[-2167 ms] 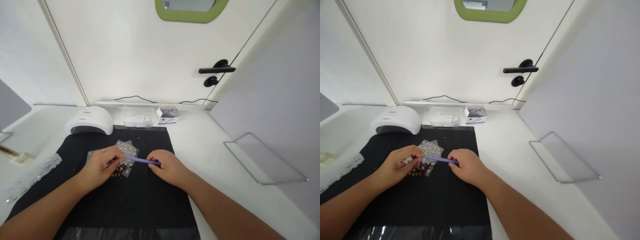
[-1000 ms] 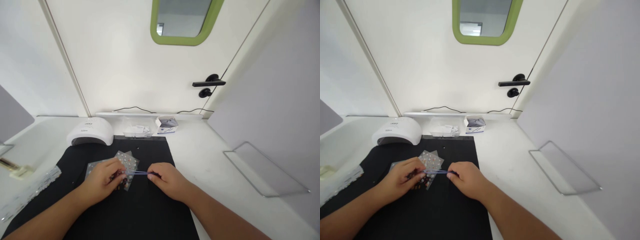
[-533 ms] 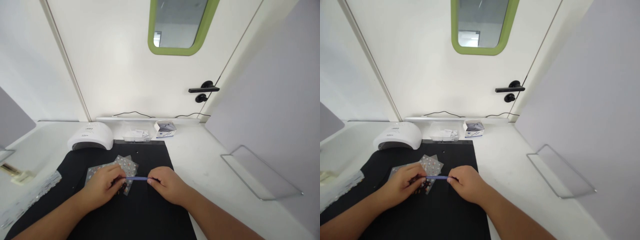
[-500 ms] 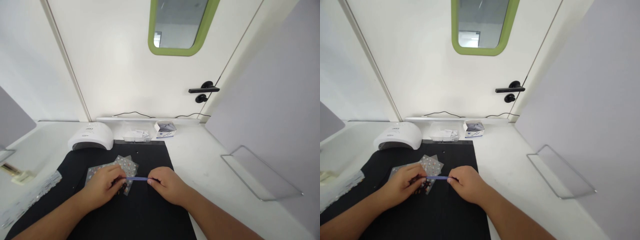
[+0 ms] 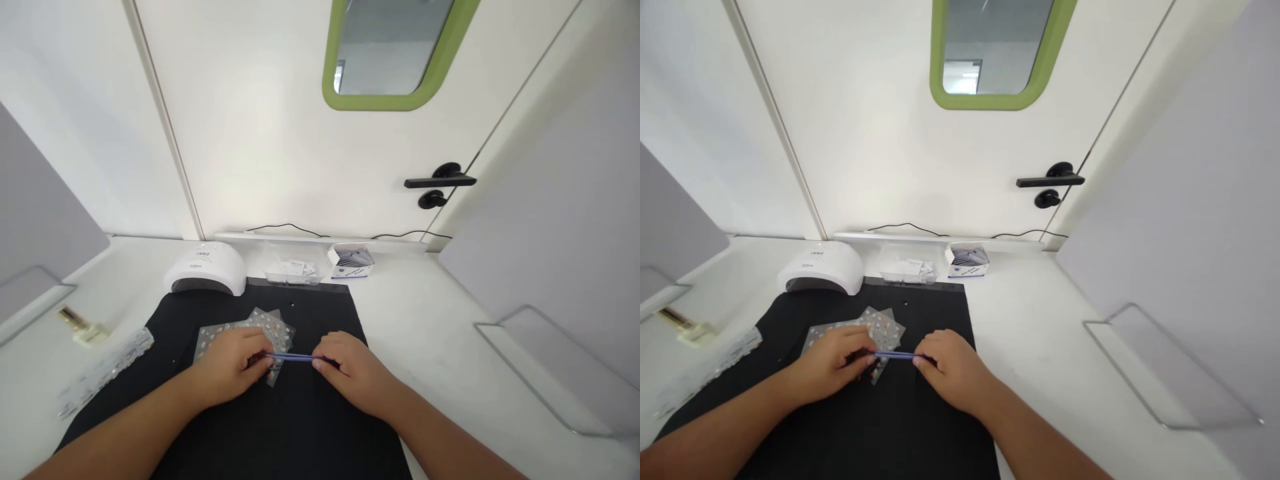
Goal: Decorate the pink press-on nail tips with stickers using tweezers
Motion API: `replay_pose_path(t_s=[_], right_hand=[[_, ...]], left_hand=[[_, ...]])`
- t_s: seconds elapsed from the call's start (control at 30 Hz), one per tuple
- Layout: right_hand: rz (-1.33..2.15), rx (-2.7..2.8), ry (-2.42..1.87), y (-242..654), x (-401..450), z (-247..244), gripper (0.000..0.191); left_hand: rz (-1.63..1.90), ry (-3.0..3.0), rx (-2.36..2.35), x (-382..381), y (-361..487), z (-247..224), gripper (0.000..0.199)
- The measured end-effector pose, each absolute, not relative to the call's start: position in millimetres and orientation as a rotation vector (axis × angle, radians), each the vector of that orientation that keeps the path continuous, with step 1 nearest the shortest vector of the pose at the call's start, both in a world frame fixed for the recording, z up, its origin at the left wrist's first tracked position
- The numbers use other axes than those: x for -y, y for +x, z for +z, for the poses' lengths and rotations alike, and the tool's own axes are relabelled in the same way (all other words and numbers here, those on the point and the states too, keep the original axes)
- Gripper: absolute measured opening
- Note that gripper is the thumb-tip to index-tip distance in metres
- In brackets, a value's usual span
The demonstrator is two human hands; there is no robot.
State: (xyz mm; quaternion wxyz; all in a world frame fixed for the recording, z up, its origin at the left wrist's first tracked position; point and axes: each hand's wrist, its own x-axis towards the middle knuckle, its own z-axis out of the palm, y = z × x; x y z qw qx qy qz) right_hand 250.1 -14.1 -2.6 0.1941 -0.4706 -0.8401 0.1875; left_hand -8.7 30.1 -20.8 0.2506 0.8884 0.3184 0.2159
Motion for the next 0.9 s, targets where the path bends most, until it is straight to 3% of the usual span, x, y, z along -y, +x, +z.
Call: replay_pose_path(t_s=[0.53,0.9], right_hand=[[0.482,2.452,-1.347,243.6,14.3,0.4,0.032],[0.376,2.445,-1.475,242.4,6.0,-2.0,0.028]], left_hand=[[0.568,2.514,-0.826,-29.3,-6.2,-16.7,0.012],[0.444,2.654,-1.012,-31.7,3.1,-11.3,0.01]])
